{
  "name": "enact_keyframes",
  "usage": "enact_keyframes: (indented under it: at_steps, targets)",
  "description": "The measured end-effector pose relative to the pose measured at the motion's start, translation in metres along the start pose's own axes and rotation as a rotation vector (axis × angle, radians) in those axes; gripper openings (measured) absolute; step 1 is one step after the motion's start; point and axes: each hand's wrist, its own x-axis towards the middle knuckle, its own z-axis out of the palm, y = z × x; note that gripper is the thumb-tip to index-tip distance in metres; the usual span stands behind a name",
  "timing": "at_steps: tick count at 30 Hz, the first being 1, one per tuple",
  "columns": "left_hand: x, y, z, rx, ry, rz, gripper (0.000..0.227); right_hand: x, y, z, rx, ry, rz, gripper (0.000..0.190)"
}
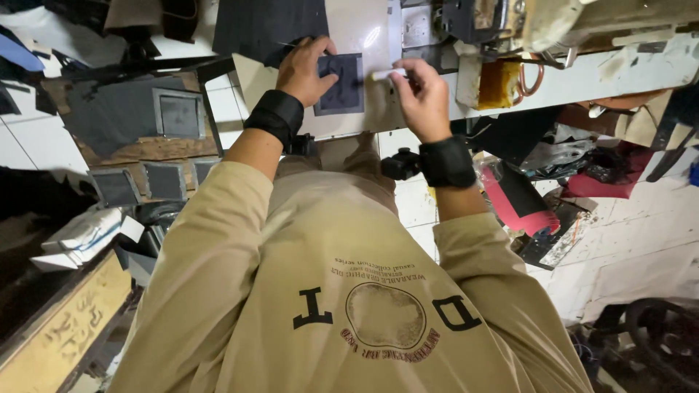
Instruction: The person is marking and folding small pieces of leather to prepare them for assembly, likely for a wallet or small leather good.
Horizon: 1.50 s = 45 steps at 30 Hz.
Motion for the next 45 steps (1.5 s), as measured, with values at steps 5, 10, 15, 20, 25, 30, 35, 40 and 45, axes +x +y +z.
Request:
enact_keyframes:
  at_steps: [5, 10, 15, 20, 25, 30, 35, 40, 45]
  targets:
    - [-0.002, 0.002, -0.001, 0.01, 0.034, -0.003, 0.045, 0.021, 0.011, 0.031, -0.111, 0.027, 0.033, 0.013]
    - [0.0, 0.004, -0.004, -0.008, -0.004, -0.044, 0.044, 0.032, 0.02, 0.04, -0.13, 0.068, 0.021, 0.013]
    - [0.002, 0.008, -0.007, 0.026, -0.029, -0.069, 0.044, 0.038, 0.023, 0.045, -0.132, 0.077, -0.002, 0.014]
    - [0.002, 0.006, -0.005, 0.033, -0.033, -0.055, 0.044, 0.04, 0.019, 0.047, -0.145, 0.073, -0.003, 0.014]
    - [0.001, 0.006, -0.005, 0.035, -0.014, -0.031, 0.045, 0.039, 0.02, 0.048, -0.173, 0.09, 0.031, 0.015]
    - [0.001, 0.008, -0.005, 0.034, -0.021, -0.055, 0.046, 0.028, 0.023, 0.044, -0.293, 0.077, -0.011, 0.017]
    - [0.0, 0.004, -0.004, 0.015, 0.008, 0.004, 0.047, 0.006, 0.024, 0.043, -0.377, 0.072, -0.043, 0.015]
    - [-0.001, 0.001, -0.002, 0.026, 0.025, 0.032, 0.046, -0.014, 0.019, 0.044, -0.387, 0.074, -0.054, 0.015]
    - [-0.001, 0.004, -0.002, 0.031, 0.033, 0.029, 0.046, -0.034, 0.013, 0.041, -0.461, 0.036, -0.117, 0.016]
